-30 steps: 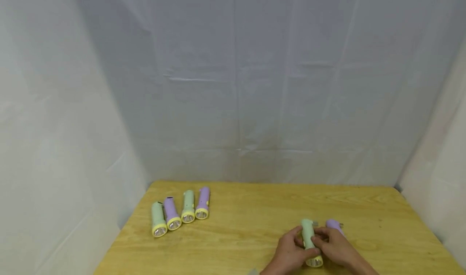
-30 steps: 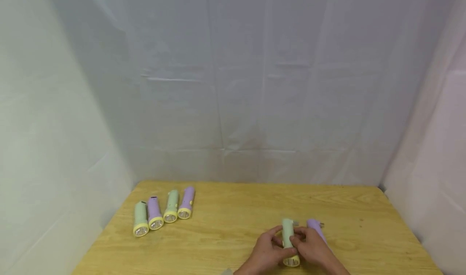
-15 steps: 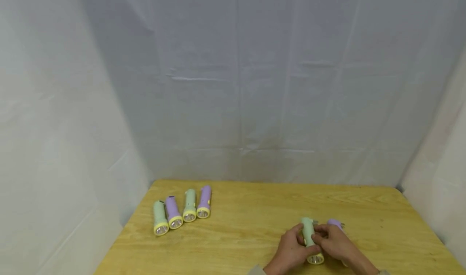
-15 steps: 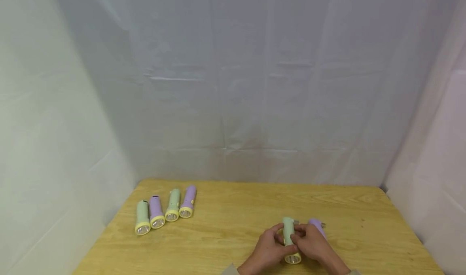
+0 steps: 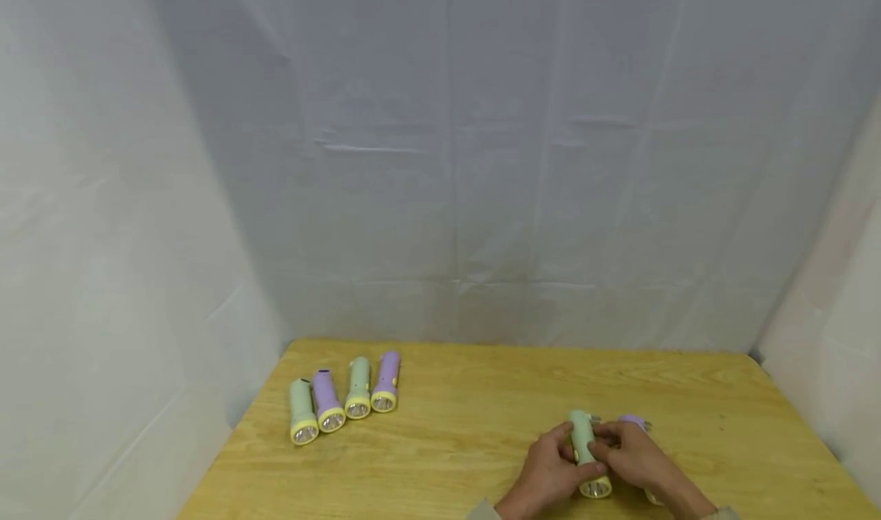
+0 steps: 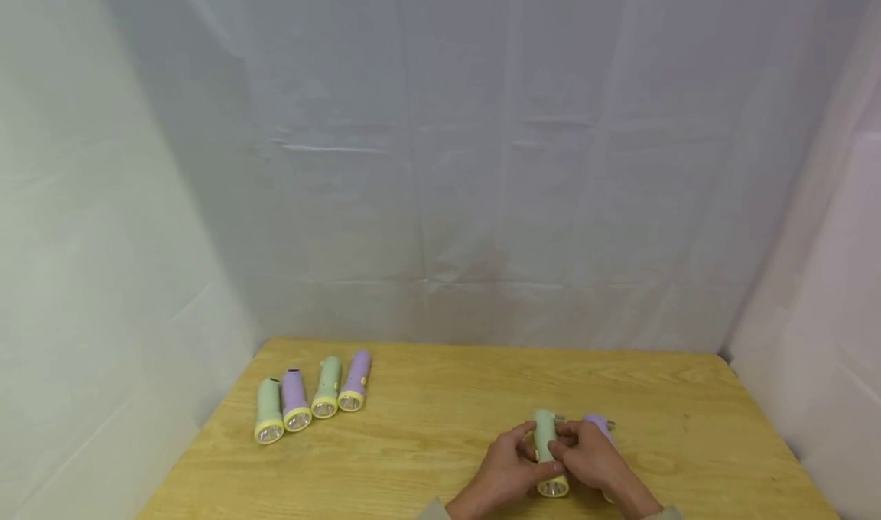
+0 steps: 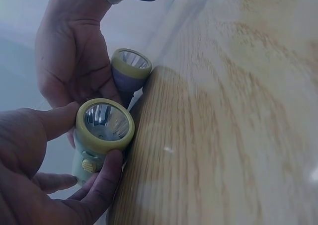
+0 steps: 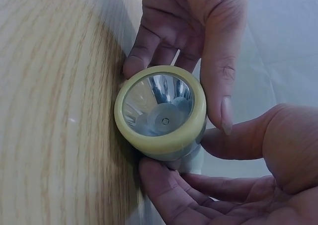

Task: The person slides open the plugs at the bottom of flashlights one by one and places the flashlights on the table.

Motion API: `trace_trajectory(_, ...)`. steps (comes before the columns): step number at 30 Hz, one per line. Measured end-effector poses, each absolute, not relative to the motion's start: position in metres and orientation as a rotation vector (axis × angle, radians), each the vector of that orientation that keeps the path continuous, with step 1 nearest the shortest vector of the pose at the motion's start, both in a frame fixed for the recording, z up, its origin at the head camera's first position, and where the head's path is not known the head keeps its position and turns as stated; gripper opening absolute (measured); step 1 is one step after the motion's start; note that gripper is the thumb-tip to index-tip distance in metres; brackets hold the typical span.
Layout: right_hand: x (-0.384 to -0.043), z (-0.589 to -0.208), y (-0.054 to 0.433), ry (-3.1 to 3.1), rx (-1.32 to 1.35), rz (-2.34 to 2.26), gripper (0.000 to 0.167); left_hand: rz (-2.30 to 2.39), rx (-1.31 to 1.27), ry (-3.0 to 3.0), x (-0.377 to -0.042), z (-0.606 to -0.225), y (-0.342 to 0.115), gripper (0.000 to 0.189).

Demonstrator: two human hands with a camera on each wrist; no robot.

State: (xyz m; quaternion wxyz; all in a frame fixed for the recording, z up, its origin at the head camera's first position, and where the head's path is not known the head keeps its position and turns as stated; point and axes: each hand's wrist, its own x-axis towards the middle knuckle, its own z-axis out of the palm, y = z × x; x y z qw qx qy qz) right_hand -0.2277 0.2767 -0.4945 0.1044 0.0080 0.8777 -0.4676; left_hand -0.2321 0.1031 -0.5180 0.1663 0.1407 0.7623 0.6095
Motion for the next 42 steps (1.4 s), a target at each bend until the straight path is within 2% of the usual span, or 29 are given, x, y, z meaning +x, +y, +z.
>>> trace_trajectory(5, -0.2282, -0.4940, 0.2778, 2.596, -0.004, -1.370, 0.047, 1.764, 0.414, 2.116, -0.2321, -0.5170, 0.1010, 0.067)
trace_trajectory(11, -0.2280, -0.4933, 0.2807, 2.594, -0.042, -1.360, 0.049, 1.764, 0.437, 2.105, -0.2330, -0.5174, 0.0993, 0.069)
trace_trajectory(15, -0.2284, -0.4934, 0.2826, 2.591, -0.067, -1.361, 0.048, 1.761, 0.461, 2.102, -0.2343, -0.5173, 0.0981, 0.061)
trace_trajectory(22, -0.2286, -0.4921, 0.2820, 2.613, -0.022, -1.327, 0.043, 1.765, 0.383, 2.058, -0.2335, -0.5163, 0.0987, 0.069)
trace_trajectory(29, -0.2283, -0.4907, 0.2823, 2.621, -0.071, -1.328, 0.041, 1.771, 0.390, 2.004, -0.2328, -0.5162, 0.0971, 0.066)
trace_trajectory(42, -0.2250, -0.4897, 0.2751, 2.688, 0.062, -1.286, 0.033, 1.757, 0.408, 1.987, -0.2319, -0.5180, 0.0957, 0.060)
